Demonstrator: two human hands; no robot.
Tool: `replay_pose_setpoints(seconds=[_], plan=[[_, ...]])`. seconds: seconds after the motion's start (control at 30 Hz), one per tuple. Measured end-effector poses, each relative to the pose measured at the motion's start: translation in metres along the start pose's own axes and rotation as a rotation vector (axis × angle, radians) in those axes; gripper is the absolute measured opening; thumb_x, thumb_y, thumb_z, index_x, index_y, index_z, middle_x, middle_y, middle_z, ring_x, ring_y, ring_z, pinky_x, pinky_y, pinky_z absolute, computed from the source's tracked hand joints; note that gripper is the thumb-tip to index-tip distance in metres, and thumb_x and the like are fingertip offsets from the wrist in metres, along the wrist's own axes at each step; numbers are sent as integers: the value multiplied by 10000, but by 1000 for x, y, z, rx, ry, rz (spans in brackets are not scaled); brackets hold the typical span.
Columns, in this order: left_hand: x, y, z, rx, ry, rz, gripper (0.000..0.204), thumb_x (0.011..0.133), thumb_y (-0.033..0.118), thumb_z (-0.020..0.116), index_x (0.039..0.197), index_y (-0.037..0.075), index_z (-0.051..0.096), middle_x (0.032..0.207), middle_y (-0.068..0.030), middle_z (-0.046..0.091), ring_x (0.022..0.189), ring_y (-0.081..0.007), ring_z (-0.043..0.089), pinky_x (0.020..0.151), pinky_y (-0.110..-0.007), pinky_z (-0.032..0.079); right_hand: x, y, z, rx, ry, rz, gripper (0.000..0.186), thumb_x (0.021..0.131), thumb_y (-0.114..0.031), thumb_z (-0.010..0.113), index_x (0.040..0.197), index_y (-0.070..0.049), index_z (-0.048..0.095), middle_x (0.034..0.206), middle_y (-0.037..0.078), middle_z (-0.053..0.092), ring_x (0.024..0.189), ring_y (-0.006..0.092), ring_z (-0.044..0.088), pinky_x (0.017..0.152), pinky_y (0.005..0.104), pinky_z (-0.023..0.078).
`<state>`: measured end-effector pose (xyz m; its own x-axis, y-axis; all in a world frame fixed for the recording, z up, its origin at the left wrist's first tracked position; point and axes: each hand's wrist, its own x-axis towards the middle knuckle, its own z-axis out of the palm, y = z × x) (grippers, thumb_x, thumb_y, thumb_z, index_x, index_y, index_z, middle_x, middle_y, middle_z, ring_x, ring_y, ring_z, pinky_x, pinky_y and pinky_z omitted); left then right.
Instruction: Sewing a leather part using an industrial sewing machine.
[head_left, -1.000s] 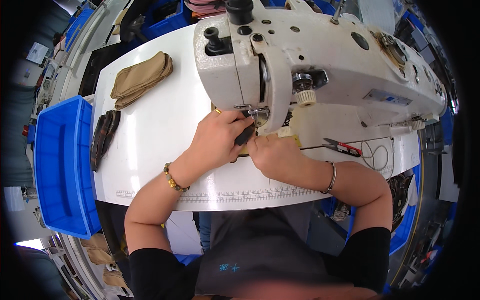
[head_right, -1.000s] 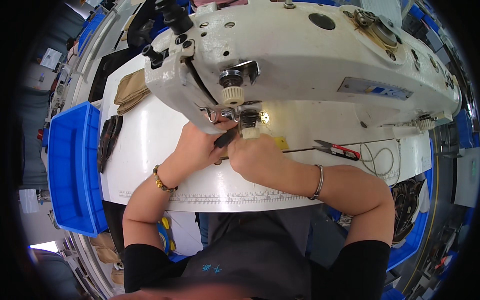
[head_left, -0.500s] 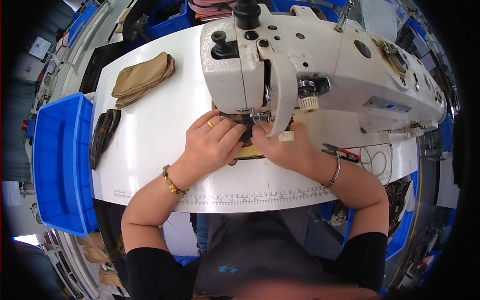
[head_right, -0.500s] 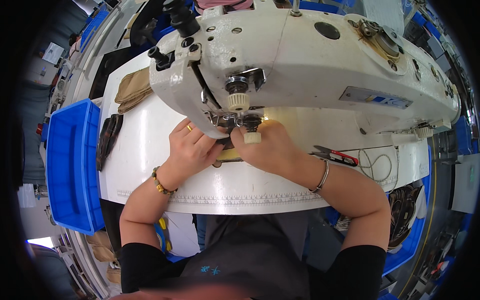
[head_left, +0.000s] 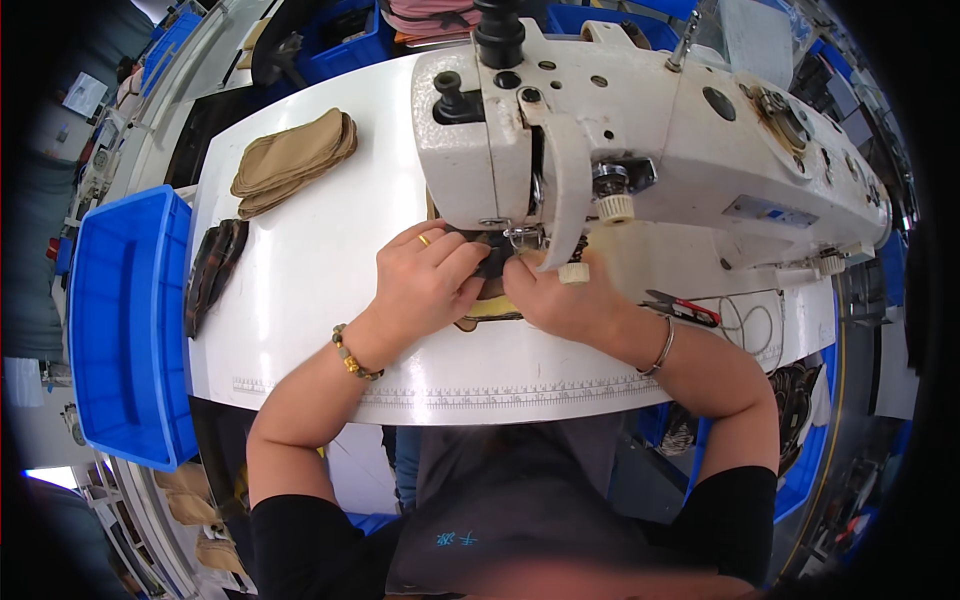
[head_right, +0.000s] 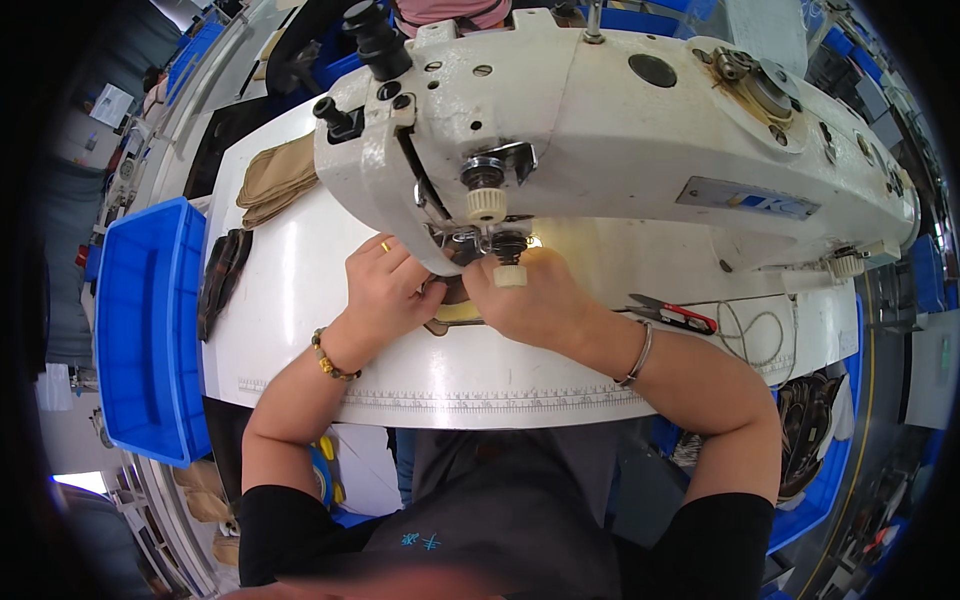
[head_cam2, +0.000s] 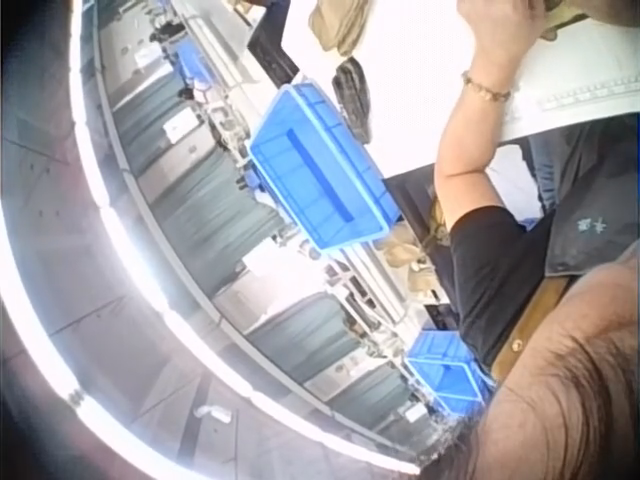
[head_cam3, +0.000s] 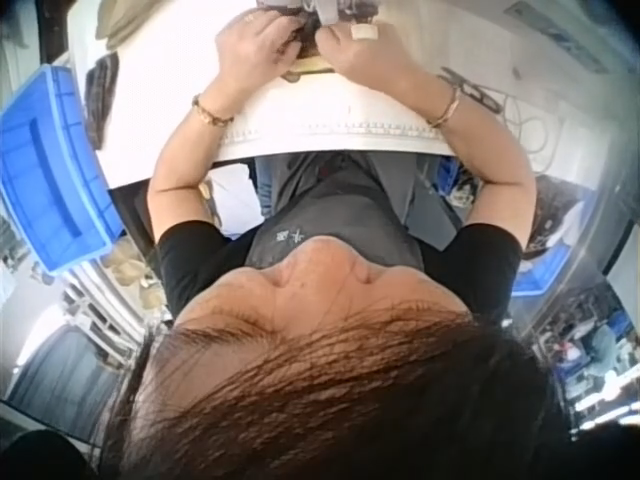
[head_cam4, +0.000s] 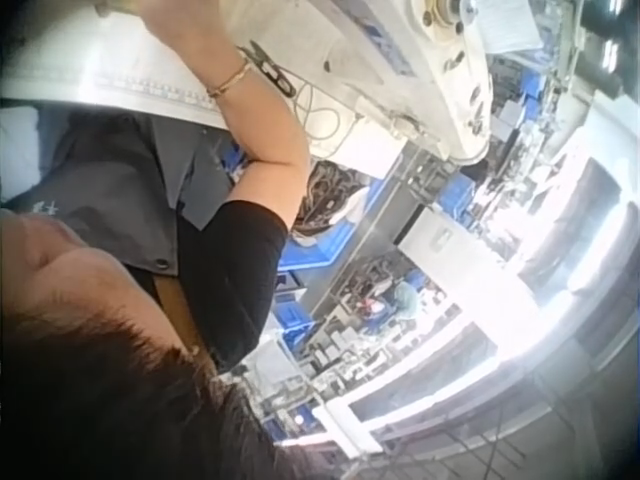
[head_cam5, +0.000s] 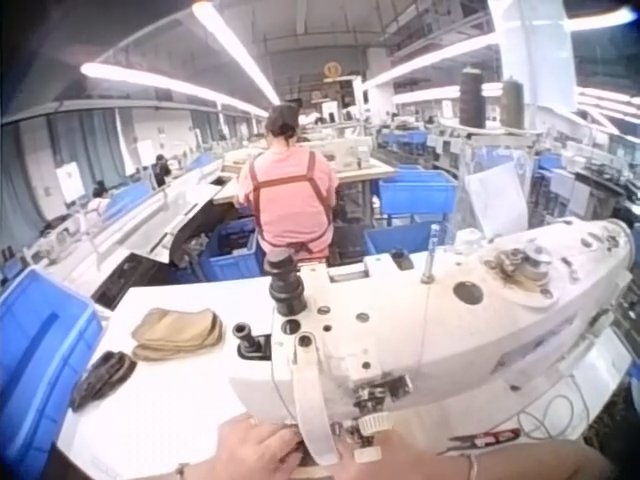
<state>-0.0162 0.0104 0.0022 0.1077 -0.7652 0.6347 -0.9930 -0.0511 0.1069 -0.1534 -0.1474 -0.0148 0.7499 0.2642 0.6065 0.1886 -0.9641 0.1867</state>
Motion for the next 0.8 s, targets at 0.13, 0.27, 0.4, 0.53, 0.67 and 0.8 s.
replay_pose_setpoints(seconds=[0.13, 0.27, 0.4, 0.53, 0.67, 0.8], plan=[[2, 4, -4, 8, 74, 96, 274, 598, 132, 751, 868, 126, 704, 725, 15, 620, 681, -155, 627, 850, -355, 575, 0, 2, 2, -47, 49, -17, 111, 677, -108, 636, 776, -74, 597, 662, 13, 521, 543, 146, 562, 462, 299, 465], [-1, 1, -3, 27, 102, 126, 308, 591, 141, 755, 895, 131, 710, 708, 20, 593, 665, -155, 608, 816, -354, 571, 4, 0, -9, 17, -15, -8, 140, 682, -112, 639, 808, -57, 621, 678, 17, 543, 557, 145, 577, 477, 285, 466], [-3, 2, 3, -13, 42, 53, 326, 581, 151, 767, 900, 128, 707, 735, 8, 594, 668, -183, 612, 763, -339, 564, 2, -5, -7, -84, 8, -42, 149, 673, -127, 644, 804, -57, 630, 686, 15, 556, 568, 143, 585, 487, 286, 465], [7, 5, -15, -177, -143, -42, 310, 644, 178, 793, 935, 112, 708, 821, -22, 633, 688, -217, 623, 699, -345, 549, -6, -4, 0, 7, 82, 0, 112, 658, -134, 651, 748, -78, 615, 653, 9, 558, 552, 143, 575, 484, 297, 460], [2, 1, -17, -429, -257, -205, 274, 787, 206, 770, 1032, 94, 718, 946, -47, 671, 797, -236, 639, 736, -371, 495, -4, -3, -4, -44, 106, 7, 99, 644, -134, 659, 713, -93, 601, 643, 14, 579, 542, 140, 579, 480, 296, 460], [-1, 5, -13, -421, -370, -279, 258, 838, 186, 737, 1079, 96, 724, 981, -30, 681, 885, -223, 633, 854, -360, 416, -7, -3, -6, 59, 5, -14, 98, 652, -113, 656, 728, -72, 609, 653, 39, 610, 515, 156, 596, 475, 301, 464]])
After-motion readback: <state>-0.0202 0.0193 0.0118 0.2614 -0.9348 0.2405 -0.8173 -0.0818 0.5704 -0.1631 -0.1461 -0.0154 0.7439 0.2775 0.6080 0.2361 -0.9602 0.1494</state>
